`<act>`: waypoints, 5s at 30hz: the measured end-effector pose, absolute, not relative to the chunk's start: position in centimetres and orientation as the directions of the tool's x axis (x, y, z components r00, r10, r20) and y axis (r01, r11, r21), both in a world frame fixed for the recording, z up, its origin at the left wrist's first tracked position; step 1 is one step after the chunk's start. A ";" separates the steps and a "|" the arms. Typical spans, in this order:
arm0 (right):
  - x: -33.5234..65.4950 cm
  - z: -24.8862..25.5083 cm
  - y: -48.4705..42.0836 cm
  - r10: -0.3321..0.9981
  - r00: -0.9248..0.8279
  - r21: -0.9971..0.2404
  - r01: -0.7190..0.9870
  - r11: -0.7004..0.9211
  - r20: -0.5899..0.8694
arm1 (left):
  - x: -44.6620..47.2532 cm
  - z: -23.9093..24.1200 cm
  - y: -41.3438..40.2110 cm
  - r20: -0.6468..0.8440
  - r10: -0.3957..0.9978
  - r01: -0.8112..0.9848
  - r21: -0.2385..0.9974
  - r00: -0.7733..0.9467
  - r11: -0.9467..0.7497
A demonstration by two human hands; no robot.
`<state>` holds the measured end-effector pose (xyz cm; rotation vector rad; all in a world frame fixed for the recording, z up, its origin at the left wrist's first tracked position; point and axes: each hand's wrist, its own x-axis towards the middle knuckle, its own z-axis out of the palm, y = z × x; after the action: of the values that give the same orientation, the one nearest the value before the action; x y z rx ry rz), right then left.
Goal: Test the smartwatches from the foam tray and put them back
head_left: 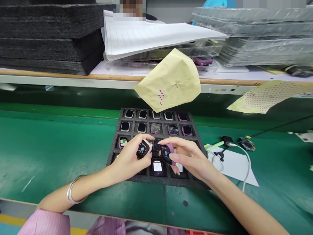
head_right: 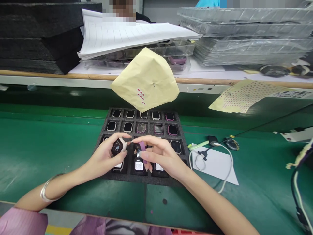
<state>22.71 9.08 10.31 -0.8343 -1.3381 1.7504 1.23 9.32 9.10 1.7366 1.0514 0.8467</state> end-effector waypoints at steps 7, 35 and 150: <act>22.5 10.6 8.8 0.879 -0.475 -0.971 -0.185 -0.154 -0.049 | 1.1 9.1 9.3 0.095 0.921 0.265 0.942 0.378 -0.206; 22.4 9.6 9.2 0.878 -0.418 -0.930 -0.169 -0.327 -0.233 | 1.0 8.0 11.9 -0.185 0.937 0.187 0.973 0.295 0.133; 23.2 10.0 9.5 0.869 -0.495 -0.935 -0.299 -0.194 -0.022 | 2.2 8.9 10.4 -0.012 0.948 0.046 0.999 0.318 -0.003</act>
<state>23.20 9.49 10.03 -0.7385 -1.2256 1.8017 2.19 10.35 8.91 1.3752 1.0010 0.9419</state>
